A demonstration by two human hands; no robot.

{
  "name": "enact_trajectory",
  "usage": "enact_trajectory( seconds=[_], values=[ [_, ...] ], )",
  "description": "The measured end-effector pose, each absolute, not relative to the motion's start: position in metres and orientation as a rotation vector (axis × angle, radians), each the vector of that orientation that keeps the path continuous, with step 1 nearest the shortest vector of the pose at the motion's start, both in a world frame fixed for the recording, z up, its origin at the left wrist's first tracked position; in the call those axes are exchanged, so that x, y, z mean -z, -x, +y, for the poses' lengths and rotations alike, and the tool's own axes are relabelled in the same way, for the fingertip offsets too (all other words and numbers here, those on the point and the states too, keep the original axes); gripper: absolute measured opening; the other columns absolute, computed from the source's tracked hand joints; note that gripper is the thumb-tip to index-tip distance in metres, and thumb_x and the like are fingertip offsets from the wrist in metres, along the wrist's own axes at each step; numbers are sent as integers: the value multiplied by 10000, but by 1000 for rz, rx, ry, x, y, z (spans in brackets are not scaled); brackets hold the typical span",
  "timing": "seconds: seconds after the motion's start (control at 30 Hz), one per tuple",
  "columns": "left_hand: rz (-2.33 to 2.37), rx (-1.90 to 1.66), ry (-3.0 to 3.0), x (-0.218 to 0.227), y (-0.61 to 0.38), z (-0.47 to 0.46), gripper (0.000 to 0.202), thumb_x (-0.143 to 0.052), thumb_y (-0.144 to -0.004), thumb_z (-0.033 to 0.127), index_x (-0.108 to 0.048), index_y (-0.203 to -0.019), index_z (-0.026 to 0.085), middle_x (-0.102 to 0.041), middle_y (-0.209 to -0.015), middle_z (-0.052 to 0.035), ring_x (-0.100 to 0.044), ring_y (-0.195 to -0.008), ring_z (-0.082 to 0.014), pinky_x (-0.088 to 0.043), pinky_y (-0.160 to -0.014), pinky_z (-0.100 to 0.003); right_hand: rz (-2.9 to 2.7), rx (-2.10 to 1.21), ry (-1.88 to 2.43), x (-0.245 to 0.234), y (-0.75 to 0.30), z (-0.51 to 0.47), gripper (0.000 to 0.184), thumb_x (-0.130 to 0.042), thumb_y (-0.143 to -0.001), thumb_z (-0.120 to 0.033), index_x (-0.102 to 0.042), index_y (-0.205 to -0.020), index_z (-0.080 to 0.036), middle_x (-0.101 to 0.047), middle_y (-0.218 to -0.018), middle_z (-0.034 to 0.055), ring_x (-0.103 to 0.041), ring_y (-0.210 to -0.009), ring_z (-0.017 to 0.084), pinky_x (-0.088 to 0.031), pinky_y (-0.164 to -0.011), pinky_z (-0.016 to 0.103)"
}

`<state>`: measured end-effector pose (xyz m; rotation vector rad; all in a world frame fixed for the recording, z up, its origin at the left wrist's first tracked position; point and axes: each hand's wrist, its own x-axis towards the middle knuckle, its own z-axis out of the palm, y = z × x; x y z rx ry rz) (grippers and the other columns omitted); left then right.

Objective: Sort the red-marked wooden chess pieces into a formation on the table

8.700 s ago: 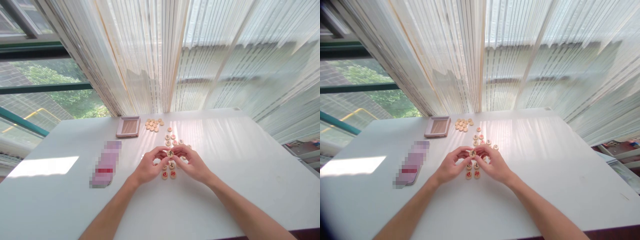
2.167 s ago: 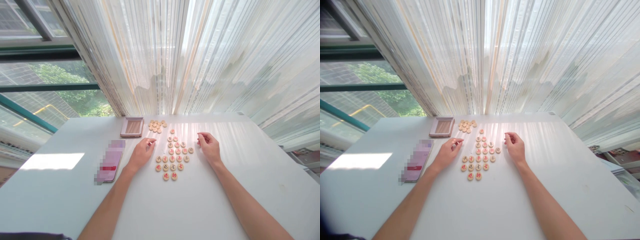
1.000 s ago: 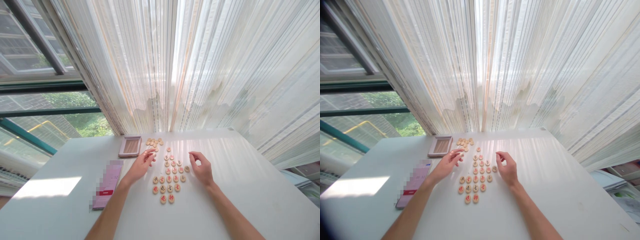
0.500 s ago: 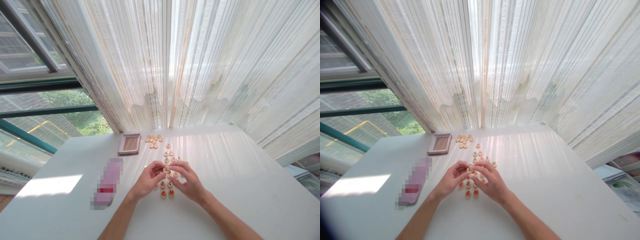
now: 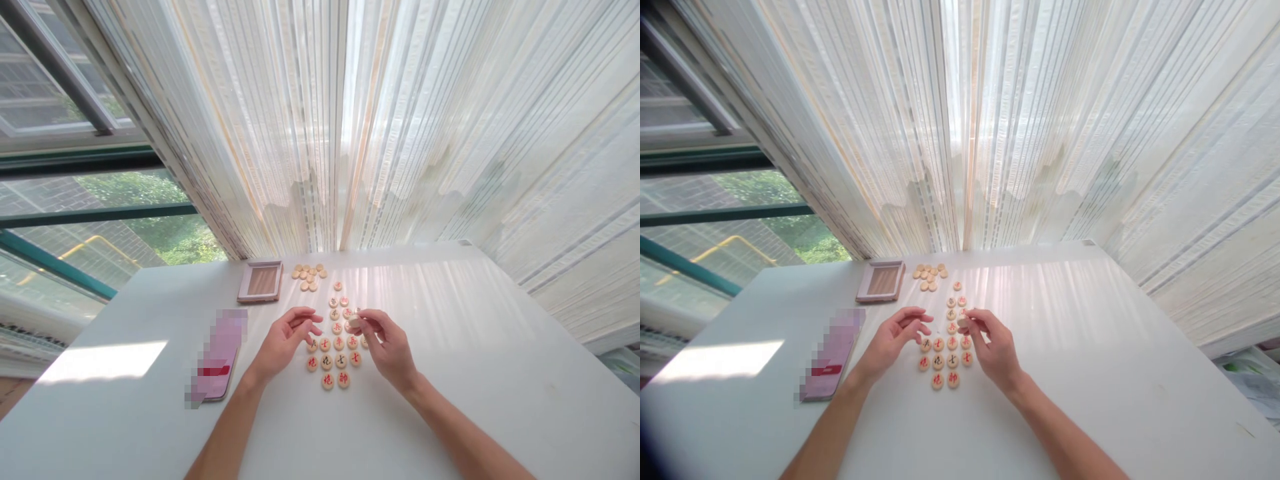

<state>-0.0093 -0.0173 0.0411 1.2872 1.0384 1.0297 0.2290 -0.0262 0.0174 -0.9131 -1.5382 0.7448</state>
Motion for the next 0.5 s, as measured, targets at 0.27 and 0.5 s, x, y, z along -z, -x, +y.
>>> enact_trajectory(
  seconds=[0.27, 0.5],
  values=[
    [1080, -1056, -1267, -31, 9, -20, 243, -614, -942, 362, -635, -1080, 162, -708, -983, -79, -664, -825, -168, -530, -733, -289, -1524, -662, 935, -21, -232, -21, 222, -571, -962, -206, -666, -1157, -249, -632, -1085, 89, -704, -942, 223, -626, -803, 391],
    [955, -923, -1248, -35, -16, -36, 343, -618, -936, 409, -605, -1177, 165, -734, -1002, -114, -682, -876, -194, -519, -677, -261, -1800, -503, 822, -16, -223, -30, 357, -561, -940, -89, -676, -1215, -285, -675, -1164, 80, -665, -1098, 228, -590, -924, 386]
  ],
)
